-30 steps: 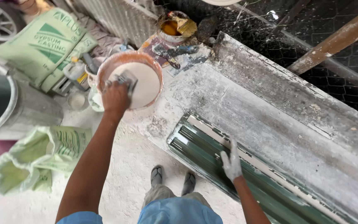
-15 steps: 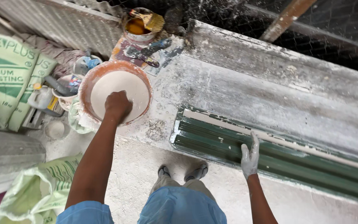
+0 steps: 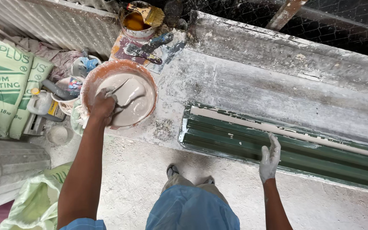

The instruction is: The person mixes a white gypsum paste in a bowl and uses a trowel to apply it onto a long green ribbed panel. They repeatedly scoop paste and spread it along the panel's surface, smoothing the material into the grooves.

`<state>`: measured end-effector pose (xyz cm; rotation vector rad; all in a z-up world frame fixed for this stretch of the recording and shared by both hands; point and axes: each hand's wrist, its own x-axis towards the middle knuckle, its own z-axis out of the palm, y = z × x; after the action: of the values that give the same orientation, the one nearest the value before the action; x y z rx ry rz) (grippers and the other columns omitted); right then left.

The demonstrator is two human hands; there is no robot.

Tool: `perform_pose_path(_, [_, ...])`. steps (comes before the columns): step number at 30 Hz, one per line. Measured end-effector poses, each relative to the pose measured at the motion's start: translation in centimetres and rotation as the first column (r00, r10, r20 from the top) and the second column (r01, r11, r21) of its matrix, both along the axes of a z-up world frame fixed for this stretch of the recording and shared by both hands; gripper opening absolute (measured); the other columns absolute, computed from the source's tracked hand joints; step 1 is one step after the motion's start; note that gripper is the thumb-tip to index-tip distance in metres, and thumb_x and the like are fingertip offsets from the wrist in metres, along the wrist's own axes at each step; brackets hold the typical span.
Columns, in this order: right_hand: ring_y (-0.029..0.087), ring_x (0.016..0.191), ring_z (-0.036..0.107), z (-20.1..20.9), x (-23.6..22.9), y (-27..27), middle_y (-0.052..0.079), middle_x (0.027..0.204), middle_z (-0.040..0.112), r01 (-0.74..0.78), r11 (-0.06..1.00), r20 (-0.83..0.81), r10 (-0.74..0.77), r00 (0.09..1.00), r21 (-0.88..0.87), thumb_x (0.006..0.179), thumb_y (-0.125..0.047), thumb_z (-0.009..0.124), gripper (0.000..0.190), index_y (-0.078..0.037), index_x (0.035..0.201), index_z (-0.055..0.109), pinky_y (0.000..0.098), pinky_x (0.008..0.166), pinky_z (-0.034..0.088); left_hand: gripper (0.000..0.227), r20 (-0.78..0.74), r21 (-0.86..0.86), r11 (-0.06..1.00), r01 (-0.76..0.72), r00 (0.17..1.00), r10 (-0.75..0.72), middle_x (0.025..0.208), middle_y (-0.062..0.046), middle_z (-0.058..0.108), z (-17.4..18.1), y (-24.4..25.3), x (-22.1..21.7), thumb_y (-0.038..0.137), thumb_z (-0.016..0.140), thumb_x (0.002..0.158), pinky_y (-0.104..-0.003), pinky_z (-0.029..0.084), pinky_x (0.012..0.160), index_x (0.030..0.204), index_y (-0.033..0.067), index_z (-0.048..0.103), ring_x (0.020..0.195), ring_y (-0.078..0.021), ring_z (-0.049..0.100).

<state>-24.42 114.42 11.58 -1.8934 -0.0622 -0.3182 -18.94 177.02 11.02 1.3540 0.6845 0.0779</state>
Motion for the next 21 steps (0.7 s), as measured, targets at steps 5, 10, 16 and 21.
perform_pose_path(5, [0.028, 0.153, 0.039, -0.3, -0.1, -0.9, 0.018, 0.159, 0.045, 0.000, 1.000, 0.003, 0.000, 1.000, 0.019, 0.101, 0.003, 0.046, 0.049, -0.004, 0.150, 0.043, 0.0409, 0.128, 0.026, 0.042, -0.030, 0.057, 0.995, -0.084, 0.996, 0.086, 0.100, -0.009, 0.065, 0.8, 0.0, -0.9, -0.002, 0.055, 0.091, -0.032, 0.061, 0.059, 0.133, 0.0073, 0.056, 0.075, -0.0153, 0.065])
perform_pose_path(10, [0.028, 0.155, 0.034, -0.2, -0.2, -2.9, 0.019, 0.158, 0.046, -0.002, 1.000, 0.025, 0.002, 1.000, 0.003, 0.101, 0.004, 0.047, 0.046, -0.002, 0.147, 0.046, 0.0413, 0.129, 0.022, 0.019, 0.007, -0.144, 0.980, -0.136, 0.990, 0.138, 0.089, -0.014, 0.059, 0.9, 0.8, -1.0, 0.006, 0.052, 0.094, -0.036, 0.066, 0.057, 0.112, -0.0023, 0.053, 0.070, -0.0210, 0.064])
perform_pose_path(16, [0.025, 0.147, 0.044, -1.7, -0.7, -7.7, 0.015, 0.152, 0.050, 0.042, 0.995, -0.015, -0.041, 0.999, 0.095, 0.104, 0.000, 0.047, 0.040, -0.004, 0.143, 0.048, 0.0401, 0.127, 0.029, 0.022, -0.034, -0.088, 0.986, -0.142, 0.990, 0.139, 0.101, -0.017, 0.058, 3.5, -1.6, -1.8, 0.017, 0.057, 0.100, -0.034, 0.057, 0.065, 0.115, 0.0018, 0.058, 0.075, -0.0175, 0.058])
perform_pose_path(21, [0.022, 0.135, 0.055, -4.1, -0.7, -13.1, 0.012, 0.141, 0.059, 0.080, 0.988, -0.038, -0.075, 0.996, 0.134, 0.106, -0.005, 0.050, 0.031, -0.005, 0.137, 0.055, 0.0367, 0.116, 0.043, 0.027, 0.224, -0.329, 0.944, -0.020, 0.970, 0.099, 0.109, -0.016, 0.057, 7.9, -8.1, -3.2, 0.020, 0.054, 0.096, -0.040, 0.065, 0.080, 0.119, 0.0059, 0.054, 0.087, -0.0228, 0.067])
